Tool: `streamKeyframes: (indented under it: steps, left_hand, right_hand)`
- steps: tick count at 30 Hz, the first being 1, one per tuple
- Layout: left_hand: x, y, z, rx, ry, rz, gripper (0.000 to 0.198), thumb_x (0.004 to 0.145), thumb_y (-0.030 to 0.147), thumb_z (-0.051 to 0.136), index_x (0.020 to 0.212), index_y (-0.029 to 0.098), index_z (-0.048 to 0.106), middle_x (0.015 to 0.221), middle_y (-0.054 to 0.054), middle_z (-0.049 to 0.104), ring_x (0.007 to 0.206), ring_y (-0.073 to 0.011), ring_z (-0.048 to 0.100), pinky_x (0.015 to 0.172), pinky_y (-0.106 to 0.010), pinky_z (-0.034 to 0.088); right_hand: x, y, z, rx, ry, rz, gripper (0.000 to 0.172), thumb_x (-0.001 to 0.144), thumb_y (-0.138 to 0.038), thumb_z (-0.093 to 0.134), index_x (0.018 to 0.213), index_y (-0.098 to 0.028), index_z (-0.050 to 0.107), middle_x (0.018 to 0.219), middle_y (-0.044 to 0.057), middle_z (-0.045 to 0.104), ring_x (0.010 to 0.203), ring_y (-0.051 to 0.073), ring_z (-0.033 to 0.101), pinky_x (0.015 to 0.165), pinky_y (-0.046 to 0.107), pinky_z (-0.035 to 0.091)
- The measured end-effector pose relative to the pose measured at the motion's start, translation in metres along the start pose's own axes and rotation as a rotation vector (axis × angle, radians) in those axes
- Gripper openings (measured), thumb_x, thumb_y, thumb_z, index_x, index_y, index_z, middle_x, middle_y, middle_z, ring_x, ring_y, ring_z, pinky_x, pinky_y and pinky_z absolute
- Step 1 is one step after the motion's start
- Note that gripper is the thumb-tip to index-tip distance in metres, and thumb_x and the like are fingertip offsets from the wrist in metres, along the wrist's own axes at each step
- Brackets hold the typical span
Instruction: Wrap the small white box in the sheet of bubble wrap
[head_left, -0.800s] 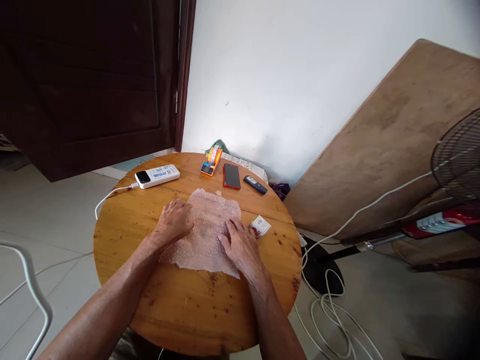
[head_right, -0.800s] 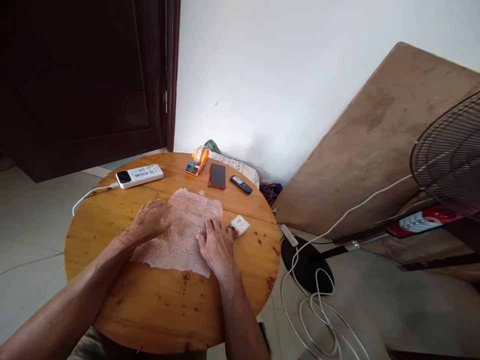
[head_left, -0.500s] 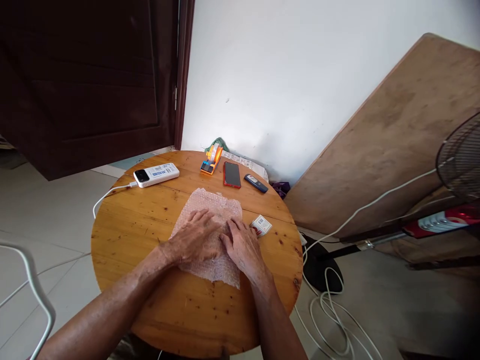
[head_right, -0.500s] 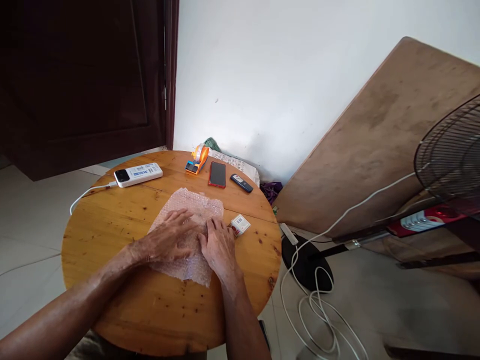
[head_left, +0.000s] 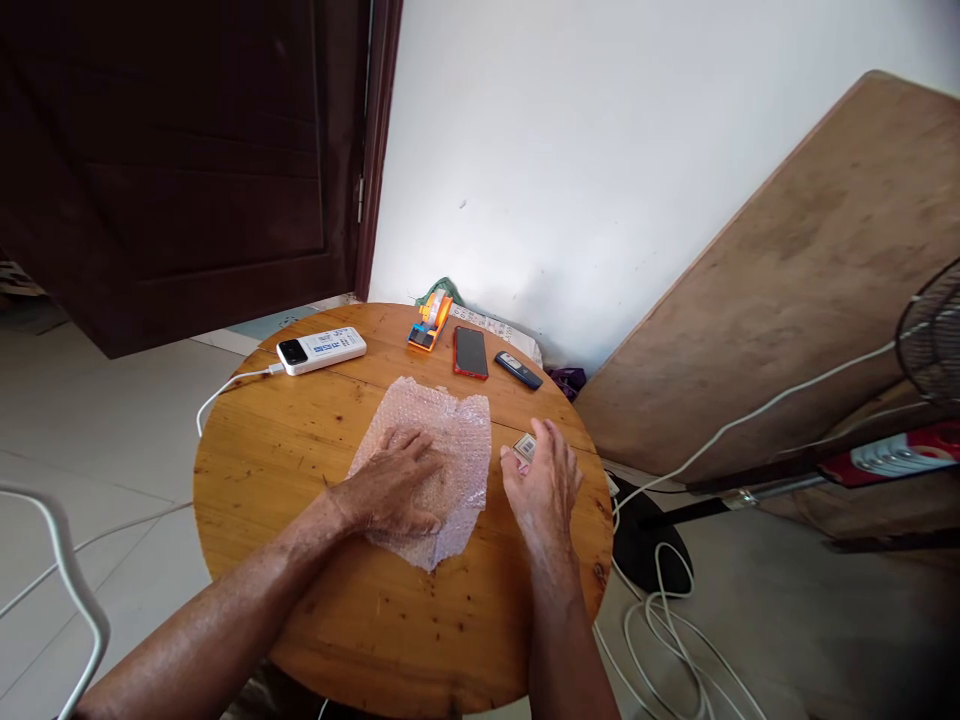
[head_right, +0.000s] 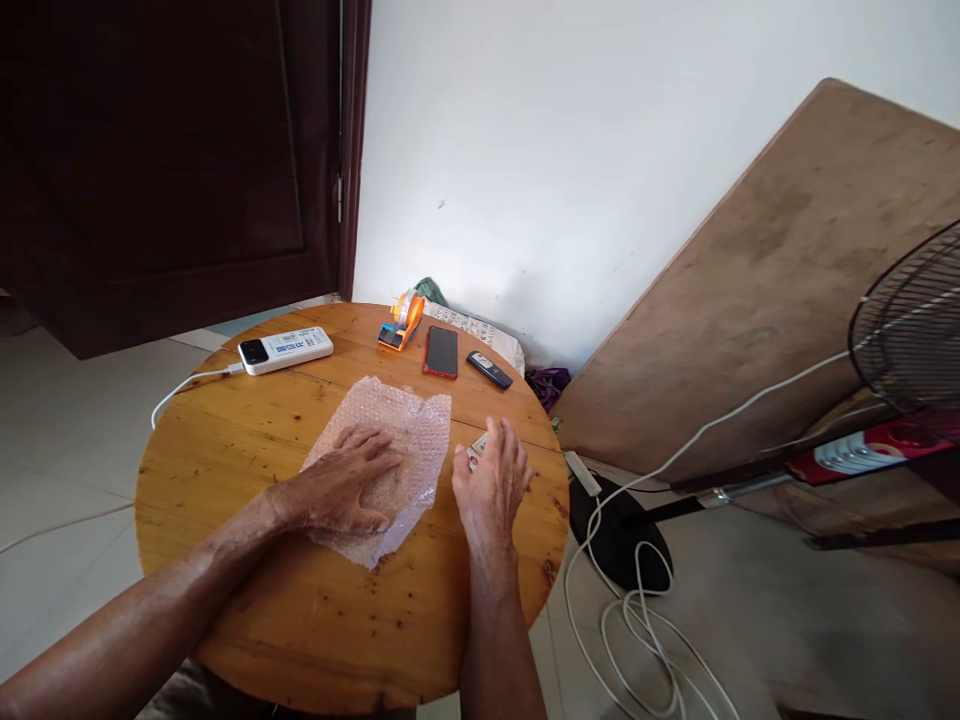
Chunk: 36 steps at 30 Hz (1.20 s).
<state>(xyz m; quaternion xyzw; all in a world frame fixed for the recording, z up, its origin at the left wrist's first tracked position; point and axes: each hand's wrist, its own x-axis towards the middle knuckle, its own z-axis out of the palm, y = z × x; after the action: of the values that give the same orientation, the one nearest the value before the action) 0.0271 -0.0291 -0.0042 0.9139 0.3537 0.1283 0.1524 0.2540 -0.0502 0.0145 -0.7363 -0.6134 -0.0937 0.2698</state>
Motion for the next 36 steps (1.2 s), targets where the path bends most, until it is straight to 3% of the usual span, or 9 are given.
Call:
streamKeyframes:
  steps: [3,8,12,15,20,24,26,29,36]
  left_hand:
    - [0.0,0.0,0.0,-0.008,-0.001,-0.003,0.07,0.072,0.055,0.07,0.132,0.023,0.053,0.143,-0.015,0.046,0.14,-0.0405,0.029,0.114,-0.062,0.019]
    - [-0.001,-0.001,0.0,-0.006,-0.013,0.003,0.072,0.073,0.058,0.069,0.133,0.023,0.052,0.143,-0.016,0.045,0.141,-0.0408,0.028,0.114,-0.063,0.017]
    - [-0.001,-0.002,0.001,-0.004,0.0,0.003,0.074,0.072,0.058,0.07,0.135,0.024,0.05,0.143,-0.016,0.045,0.14,-0.0419,0.028,0.114,-0.064,0.017]
    - [0.0,-0.001,0.001,-0.004,0.007,0.015,0.073,0.071,0.057,0.071,0.134,0.025,0.051,0.142,-0.015,0.046,0.139,-0.0417,0.03,0.114,-0.064,0.017]
    - [-0.001,0.002,-0.006,-0.033,0.029,0.008,0.076,0.07,0.049,0.073,0.137,0.025,0.049,0.145,-0.014,0.044,0.138,-0.0387,0.033,0.115,-0.061,0.02]
    - [0.0,-0.005,-0.016,-0.153,0.055,0.012,0.046,0.078,0.022,0.061,0.124,0.029,0.061,0.137,-0.003,0.057,0.131,-0.0261,0.046,0.116,-0.044,0.03]
    - [0.001,-0.013,-0.019,-0.219,0.11,-0.153,0.037,0.078,0.013,0.055,0.11,0.025,0.069,0.121,-0.003,0.067,0.118,-0.0212,0.058,0.108,-0.035,0.042]
    - [0.002,-0.022,-0.02,-0.184,0.213,-0.324,0.033,0.078,0.012,0.053,0.105,0.018,0.07,0.115,-0.007,0.07,0.11,-0.0227,0.063,0.101,-0.036,0.048]
    - [0.004,-0.027,-0.011,-0.065,0.215,-0.261,0.023,0.085,0.015,0.053,0.096,0.019,0.072,0.106,-0.008,0.072,0.106,-0.0229,0.064,0.097,-0.037,0.049]
  right_hand:
    - [0.003,0.014,0.002,-0.04,-0.106,0.123,0.057,0.085,-0.031,0.052,0.137,-0.01,0.047,0.132,0.024,0.056,0.118,0.04,0.052,0.092,0.054,0.038]
    - [0.008,0.022,-0.001,-0.015,-0.207,0.203,0.041,0.082,-0.034,0.057,0.119,-0.017,0.062,0.109,0.016,0.07,0.102,0.034,0.063,0.087,0.047,0.044]
    - [0.008,0.013,-0.003,0.348,0.025,0.233,0.048,0.083,-0.046,0.059,0.123,-0.019,0.059,0.108,0.012,0.071,0.092,0.026,0.066,0.081,0.039,0.051]
    - [0.002,-0.002,0.001,0.564,0.145,0.123,0.054,0.084,-0.046,0.06,0.128,-0.016,0.055,0.117,0.013,0.069,0.099,0.025,0.066,0.086,0.038,0.052]
    - [-0.012,-0.03,0.01,0.576,-0.14,-0.157,0.048,0.083,-0.036,0.063,0.127,-0.019,0.058,0.124,0.012,0.066,0.111,0.026,0.063,0.096,0.039,0.049]
    - [-0.013,-0.033,0.014,0.476,-0.361,-0.178,0.05,0.081,-0.028,0.062,0.13,-0.02,0.055,0.125,0.011,0.066,0.114,0.026,0.062,0.099,0.041,0.048]
    - [-0.013,-0.03,0.013,0.436,-0.399,-0.167,0.053,0.08,-0.027,0.063,0.132,-0.02,0.054,0.126,0.011,0.066,0.116,0.026,0.061,0.099,0.041,0.048]
    - [-0.013,-0.027,0.013,0.431,-0.41,-0.197,0.056,0.081,-0.027,0.062,0.136,-0.021,0.05,0.132,0.01,0.062,0.12,0.025,0.059,0.101,0.04,0.046]
    - [-0.012,-0.026,0.011,0.447,-0.453,-0.223,0.052,0.078,-0.017,0.059,0.13,-0.019,0.053,0.121,0.01,0.066,0.109,0.023,0.063,0.097,0.039,0.048]
